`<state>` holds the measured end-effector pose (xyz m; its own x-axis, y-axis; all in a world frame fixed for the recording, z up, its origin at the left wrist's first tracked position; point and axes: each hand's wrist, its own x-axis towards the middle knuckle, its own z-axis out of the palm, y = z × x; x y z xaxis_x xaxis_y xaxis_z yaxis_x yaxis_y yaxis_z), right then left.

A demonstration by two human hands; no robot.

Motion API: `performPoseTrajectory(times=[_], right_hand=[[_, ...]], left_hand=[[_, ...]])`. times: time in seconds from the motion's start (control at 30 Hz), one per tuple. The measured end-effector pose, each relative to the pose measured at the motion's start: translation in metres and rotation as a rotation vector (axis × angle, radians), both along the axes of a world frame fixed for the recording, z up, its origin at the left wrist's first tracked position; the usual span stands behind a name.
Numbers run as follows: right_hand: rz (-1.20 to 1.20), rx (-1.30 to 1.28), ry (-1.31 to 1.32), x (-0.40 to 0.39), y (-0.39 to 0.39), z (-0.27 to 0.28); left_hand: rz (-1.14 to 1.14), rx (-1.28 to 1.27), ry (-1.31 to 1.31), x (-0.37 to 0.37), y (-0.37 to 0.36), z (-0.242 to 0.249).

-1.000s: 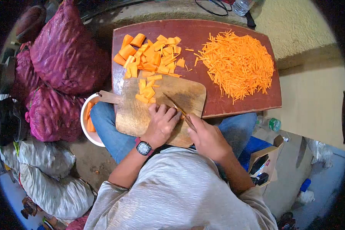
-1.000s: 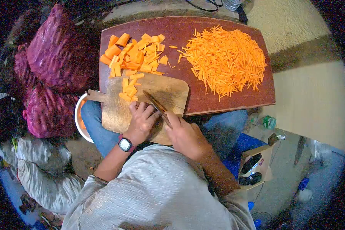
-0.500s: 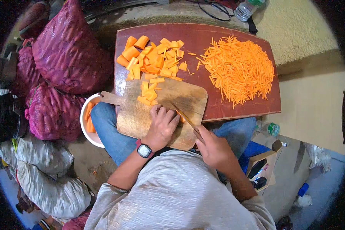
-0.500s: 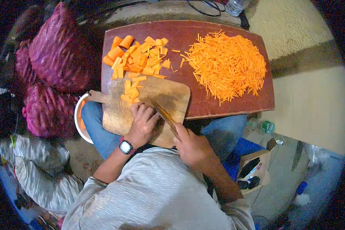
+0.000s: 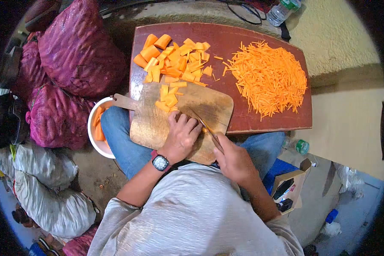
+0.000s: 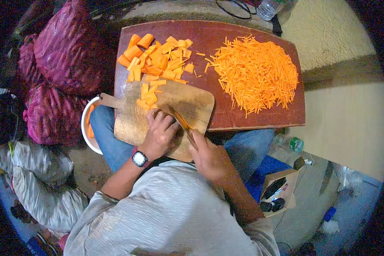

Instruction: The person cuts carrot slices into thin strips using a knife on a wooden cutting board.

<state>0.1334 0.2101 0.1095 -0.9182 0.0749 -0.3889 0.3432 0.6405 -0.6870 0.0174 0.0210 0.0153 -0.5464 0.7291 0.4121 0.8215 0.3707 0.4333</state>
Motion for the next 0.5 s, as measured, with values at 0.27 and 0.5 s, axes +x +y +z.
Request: performPoseTrajectory(times=[0.27, 0.5], right_hand=[[-0.018, 0.029, -0.052, 0.005, -0.003, 0.004], [0.01, -0.037, -0.03, -0.005, -0.003, 0.009]], left_hand=[[0.027, -0.018, 0.006, 0.0, -0.002, 0.001], [0.032, -0.012, 0.016, -0.001, -0.002, -0.002]])
